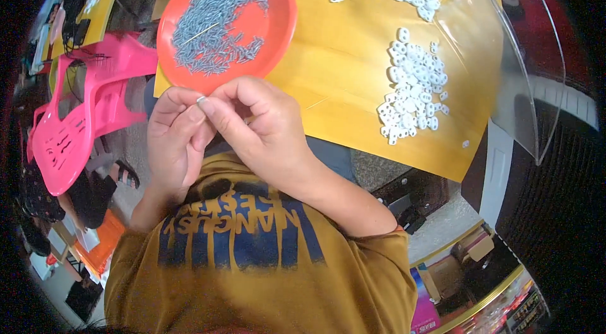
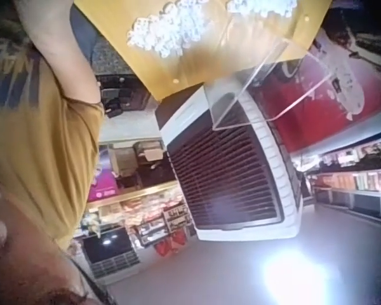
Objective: Manually inserting small metal components and pins into white plastic connector housings.
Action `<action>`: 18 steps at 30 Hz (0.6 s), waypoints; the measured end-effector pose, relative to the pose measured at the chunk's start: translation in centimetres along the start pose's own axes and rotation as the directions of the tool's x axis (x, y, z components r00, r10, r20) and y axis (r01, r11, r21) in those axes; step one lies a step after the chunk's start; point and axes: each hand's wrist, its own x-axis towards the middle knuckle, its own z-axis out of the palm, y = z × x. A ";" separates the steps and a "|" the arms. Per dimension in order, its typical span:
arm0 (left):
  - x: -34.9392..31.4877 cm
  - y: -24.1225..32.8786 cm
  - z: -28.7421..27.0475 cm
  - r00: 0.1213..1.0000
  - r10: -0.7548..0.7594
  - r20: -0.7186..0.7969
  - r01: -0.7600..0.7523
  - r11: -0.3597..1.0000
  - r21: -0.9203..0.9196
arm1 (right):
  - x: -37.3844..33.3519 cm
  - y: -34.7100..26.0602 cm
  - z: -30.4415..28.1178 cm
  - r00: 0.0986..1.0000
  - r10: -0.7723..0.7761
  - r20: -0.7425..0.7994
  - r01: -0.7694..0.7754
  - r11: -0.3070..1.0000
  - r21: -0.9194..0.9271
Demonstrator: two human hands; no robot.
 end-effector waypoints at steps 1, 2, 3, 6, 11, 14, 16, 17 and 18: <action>0.1 0.0 0.4 0.999 -0.017 -0.040 0.017 1.000 -0.016 | 0.0 0.0 -0.3 1.000 -0.009 -0.006 0.009 1.000 0.001; 0.3 0.0 0.7 0.999 -0.017 -0.030 0.017 1.000 -0.011 | 0.0 0.0 -0.7 1.000 -0.022 -0.012 0.021 0.993 -0.114; 0.5 -0.1 0.9 0.998 -0.040 -0.054 0.039 0.999 -0.023 | 0.1 0.0 -1.0 0.999 -0.035 -0.016 0.031 0.973 -0.229; 0.9 0.0 1.4 0.993 -0.086 -0.082 0.081 0.995 -0.064 | 0.1 -1.0 -2.4 0.979 -0.193 -0.062 0.141 0.868 -0.476; 1.1 -0.2 1.1 0.990 -0.113 -0.087 0.107 0.992 -0.072 | 0.8 -3.4 -8.0 0.826 -0.525 -0.206 0.136 0.539 -0.831; 0.9 -0.2 1.1 0.987 -0.126 -0.103 0.119 0.990 -0.072 | 1.5 -5.8 -11.7 0.794 -0.568 -0.216 -0.044 0.300 -0.953; 0.8 -0.1 1.4 0.983 -0.145 -0.114 0.137 0.988 -0.073 | 2.0 -6.7 -14.0 0.828 -0.545 -0.135 -0.196 -0.054 -0.979; 0.8 -0.1 1.3 0.983 -0.141 -0.116 0.133 0.988 -0.076 | 2.2 -6.8 -14.8 0.829 -0.544 -0.130 -0.191 -0.058 -0.980; 0.8 -0.2 1.3 0.985 -0.141 -0.101 0.133 0.988 -0.082 | 2.4 -6.8 -15.5 0.863 -0.490 -0.124 -0.201 -0.108 -0.974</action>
